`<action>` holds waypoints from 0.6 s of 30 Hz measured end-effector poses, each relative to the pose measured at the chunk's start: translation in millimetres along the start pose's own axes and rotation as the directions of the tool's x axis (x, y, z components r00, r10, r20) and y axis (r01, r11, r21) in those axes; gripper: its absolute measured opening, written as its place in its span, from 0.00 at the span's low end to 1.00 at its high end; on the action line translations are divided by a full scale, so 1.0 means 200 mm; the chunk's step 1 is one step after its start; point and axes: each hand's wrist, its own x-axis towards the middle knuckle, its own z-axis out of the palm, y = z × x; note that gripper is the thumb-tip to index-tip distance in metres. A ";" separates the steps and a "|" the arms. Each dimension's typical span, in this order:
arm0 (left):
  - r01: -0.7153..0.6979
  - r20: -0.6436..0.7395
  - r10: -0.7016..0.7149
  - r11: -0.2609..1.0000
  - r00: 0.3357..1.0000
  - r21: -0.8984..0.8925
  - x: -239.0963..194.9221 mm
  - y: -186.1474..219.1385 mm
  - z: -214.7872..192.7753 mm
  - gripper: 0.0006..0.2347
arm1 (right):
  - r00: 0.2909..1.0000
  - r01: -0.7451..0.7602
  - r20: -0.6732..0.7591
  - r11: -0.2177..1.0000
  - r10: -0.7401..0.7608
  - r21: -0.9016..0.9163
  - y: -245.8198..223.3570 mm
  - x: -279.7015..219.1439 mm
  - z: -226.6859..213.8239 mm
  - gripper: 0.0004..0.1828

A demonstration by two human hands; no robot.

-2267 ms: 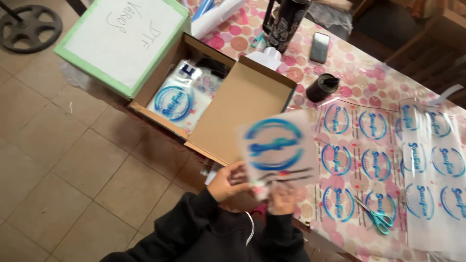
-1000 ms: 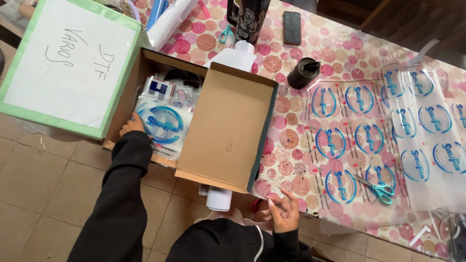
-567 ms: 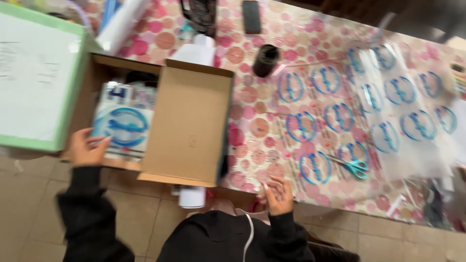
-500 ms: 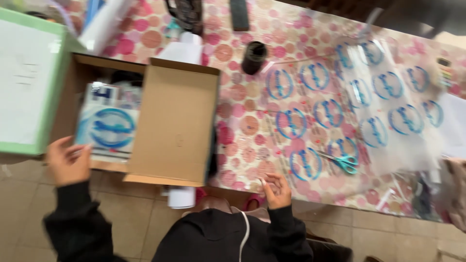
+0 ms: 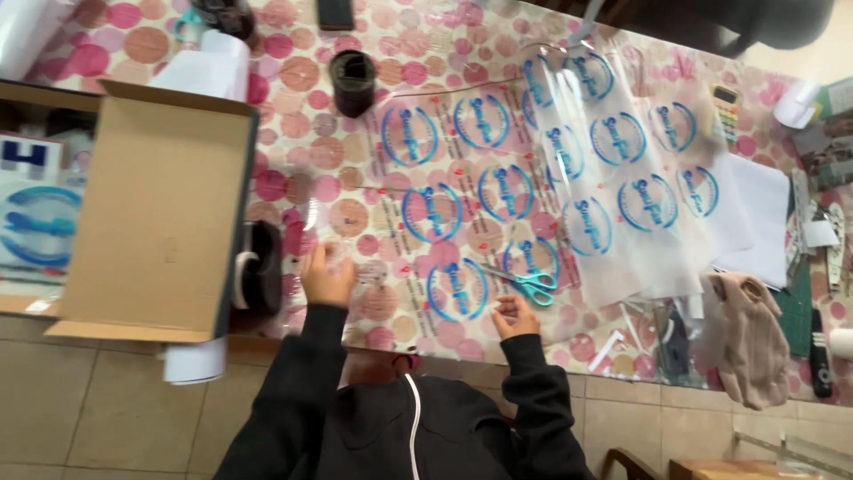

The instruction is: Cutting out circular logos from a large plastic sheet using scissors

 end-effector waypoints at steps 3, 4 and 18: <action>-0.069 0.061 0.042 0.832 0.997 0.551 0.11 -0.18 0.34 0.28 | 0.998 0.007 0.059 1.000 -0.009 0.030 0.10 0.00 -0.02 0.19; -0.090 -0.056 0.165 0.757 0.985 0.647 0.18 -0.12 0.36 0.31 | 0.998 0.004 0.063 0.999 -0.007 0.052 0.11 -0.01 -0.04 0.19; 0.419 -0.148 -0.419 0.687 0.896 0.593 0.49 -0.61 0.66 0.32 | 0.976 -0.164 -0.113 0.970 0.186 0.179 0.36 -0.28 -0.29 0.18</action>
